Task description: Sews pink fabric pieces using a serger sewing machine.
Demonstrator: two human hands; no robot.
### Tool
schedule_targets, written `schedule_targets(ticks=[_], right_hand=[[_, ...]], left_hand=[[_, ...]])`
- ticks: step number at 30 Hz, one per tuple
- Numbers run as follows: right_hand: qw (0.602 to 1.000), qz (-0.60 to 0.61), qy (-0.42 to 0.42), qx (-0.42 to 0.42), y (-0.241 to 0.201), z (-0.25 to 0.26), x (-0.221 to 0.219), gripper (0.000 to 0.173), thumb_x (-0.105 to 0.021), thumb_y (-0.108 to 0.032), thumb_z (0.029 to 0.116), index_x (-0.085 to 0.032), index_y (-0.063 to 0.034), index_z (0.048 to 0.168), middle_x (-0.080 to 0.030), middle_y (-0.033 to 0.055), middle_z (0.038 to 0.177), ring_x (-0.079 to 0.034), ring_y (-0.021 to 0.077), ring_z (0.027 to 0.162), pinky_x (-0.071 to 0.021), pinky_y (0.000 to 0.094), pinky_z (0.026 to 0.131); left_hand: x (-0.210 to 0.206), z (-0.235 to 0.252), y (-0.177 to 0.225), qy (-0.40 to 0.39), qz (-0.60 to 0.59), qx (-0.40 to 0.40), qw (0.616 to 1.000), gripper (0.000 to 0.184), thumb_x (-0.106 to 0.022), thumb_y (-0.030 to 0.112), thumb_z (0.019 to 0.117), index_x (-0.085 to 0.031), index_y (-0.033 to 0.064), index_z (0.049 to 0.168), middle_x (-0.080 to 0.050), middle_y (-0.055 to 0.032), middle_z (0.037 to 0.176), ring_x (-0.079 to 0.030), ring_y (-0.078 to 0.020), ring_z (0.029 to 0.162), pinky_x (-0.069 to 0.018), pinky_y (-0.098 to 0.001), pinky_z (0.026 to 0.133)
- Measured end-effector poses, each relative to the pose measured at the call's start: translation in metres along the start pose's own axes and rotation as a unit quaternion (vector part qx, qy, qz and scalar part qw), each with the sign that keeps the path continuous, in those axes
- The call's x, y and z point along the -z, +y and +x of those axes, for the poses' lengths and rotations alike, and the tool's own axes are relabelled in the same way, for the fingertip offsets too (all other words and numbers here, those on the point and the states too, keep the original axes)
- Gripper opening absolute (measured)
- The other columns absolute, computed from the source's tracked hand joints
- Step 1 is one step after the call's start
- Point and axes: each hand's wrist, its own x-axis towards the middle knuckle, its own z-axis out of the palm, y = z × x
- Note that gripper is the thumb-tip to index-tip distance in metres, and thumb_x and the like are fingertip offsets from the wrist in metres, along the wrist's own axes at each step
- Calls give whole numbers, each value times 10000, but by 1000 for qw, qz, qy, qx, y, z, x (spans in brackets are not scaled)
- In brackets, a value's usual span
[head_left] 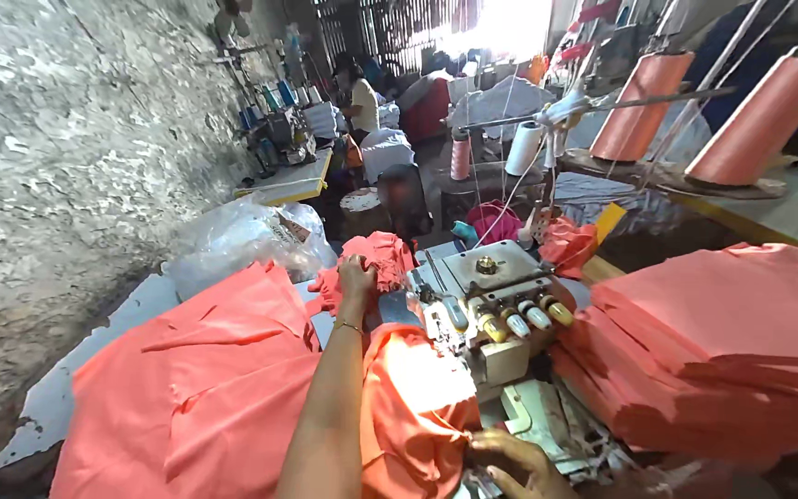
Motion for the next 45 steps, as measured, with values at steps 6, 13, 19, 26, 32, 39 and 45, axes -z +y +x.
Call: schedule_targets(ticks=[6, 13, 19, 26, 32, 39, 45], right_hand=[[1000, 21, -24, 2, 0, 2, -1, 225, -647, -61, 946, -710, 42, 1136, -718, 139, 1205, -638, 111, 1218, -499, 284, 1077], [1000, 17, -4, -7, 2, -3, -3, 210, -640, -41, 939, -718, 38, 1118, -726, 130, 1193, -651, 120, 1200, -508, 289, 1069], [1000, 11, -8, 7, 5, -3, -2, 203, -640, -97, 963, -722, -18, 1131, -728, 87, 1195, -656, 94, 1183, -526, 271, 1047], [1000, 8, 6, 17, 7, -2, -3, 198, -640, -99, 959, -724, -31, 1124, -733, 71, 1188, -656, 89, 1183, -524, 275, 1051], [1000, 8, 2, 13, 7, -3, -3, 201, -640, -67, 941, -728, -13, 1114, -733, 85, 1182, -660, 94, 1176, -531, 271, 1040], [1000, 2, 11, 16, 7, -3, -5, 203, -641, -50, 930, -729, 0, 1106, -734, 93, 1177, -664, 91, 1166, -528, 257, 1036], [1000, -6, 13, 19, 7, -3, -6, 212, -640, -41, 916, -733, 8, 1100, -737, 99, 1168, -665, 90, 1165, -525, 250, 1039]], left_hand=[[28, 26, -5, -13, -106, 79, 991, 356, -610, 229, 1030, -687, -108, 1115, -675, -319, 1104, -639, -450, 1091, -454, -622, 990], [57, 34, 33, -19, 44, -107, 993, 258, -611, 121, 1014, -706, -87, 1132, -662, -297, 1193, -615, -433, 1195, -444, -568, 1078], [51, -1, 20, -174, 82, -136, 972, 214, -750, 138, 921, -746, -63, 994, -717, -254, 1000, -678, -406, 1013, -497, -598, 965], [48, -4, 0, -209, -14, -49, 977, 251, -632, 173, 1018, -732, -56, 1041, -712, -215, 977, -674, -303, 921, -515, -520, 914], [42, -8, -3, -230, -78, 29, 970, 218, -624, 127, 1004, -716, -60, 1069, -698, -167, 975, -640, -180, 867, -521, -389, 881], [39, -19, 1, -207, -69, 23, 976, 197, -672, 105, 969, -724, -51, 1077, -715, -174, 1034, -659, -209, 959, -501, -418, 942], [39, -24, 0, -210, -23, -42, 976, 293, -720, 145, 938, -692, -51, 1153, -696, -201, 1088, -661, -270, 1012, -508, -461, 970]])
